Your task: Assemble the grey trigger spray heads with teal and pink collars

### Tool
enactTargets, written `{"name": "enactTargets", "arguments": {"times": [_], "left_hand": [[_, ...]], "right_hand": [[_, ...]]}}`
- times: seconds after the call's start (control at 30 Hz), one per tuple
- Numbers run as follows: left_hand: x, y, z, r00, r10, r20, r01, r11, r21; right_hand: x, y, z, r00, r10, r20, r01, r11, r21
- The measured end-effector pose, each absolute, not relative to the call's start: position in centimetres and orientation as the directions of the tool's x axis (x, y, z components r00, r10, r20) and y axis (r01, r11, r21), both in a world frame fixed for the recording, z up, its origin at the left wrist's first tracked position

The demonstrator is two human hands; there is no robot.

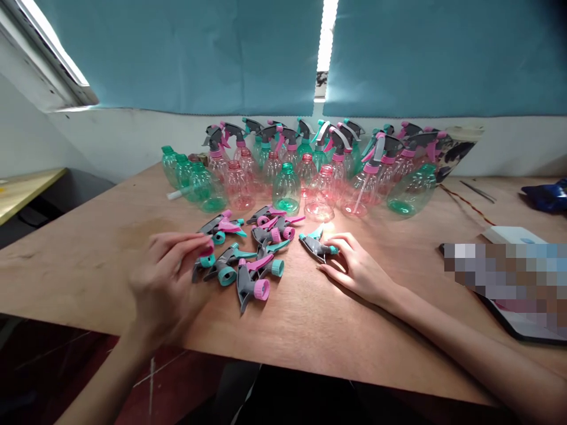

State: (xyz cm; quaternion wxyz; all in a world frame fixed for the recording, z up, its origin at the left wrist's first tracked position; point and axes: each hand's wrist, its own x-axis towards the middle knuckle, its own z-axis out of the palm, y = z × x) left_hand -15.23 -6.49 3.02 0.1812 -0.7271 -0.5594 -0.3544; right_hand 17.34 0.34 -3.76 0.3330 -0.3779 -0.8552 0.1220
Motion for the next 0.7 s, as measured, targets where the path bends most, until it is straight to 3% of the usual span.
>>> {"name": "enactTargets", "arguments": {"times": [0.1, 0.27, 0.5, 0.7], "left_hand": [[-16.1, -9.8, 1.6, 0.177, 0.663, 0.727, 0.934, -0.346, 0.089], [-16.4, -11.5, -0.8, 0.314, 0.804, 0.505, 0.902, -0.418, 0.105], [-13.8, -9.2, 0.1, 0.361, 0.847, 0.389, 0.889, -0.439, 0.129], [-11.4, -6.5, -0.2, 0.332, 0.846, 0.418, 0.919, -0.389, 0.058]], "right_hand": [[17.3, 0.3, -3.7, -0.491, 0.723, 0.485, 0.572, 0.688, -0.446], [17.3, 0.2, -3.5, -0.494, 0.720, 0.488, 0.575, 0.691, -0.438], [17.5, -0.1, -3.5, -0.481, 0.730, 0.485, 0.577, 0.680, -0.453], [17.4, -0.8, -3.6, -0.465, 0.760, 0.454, 0.573, 0.650, -0.500]]}}
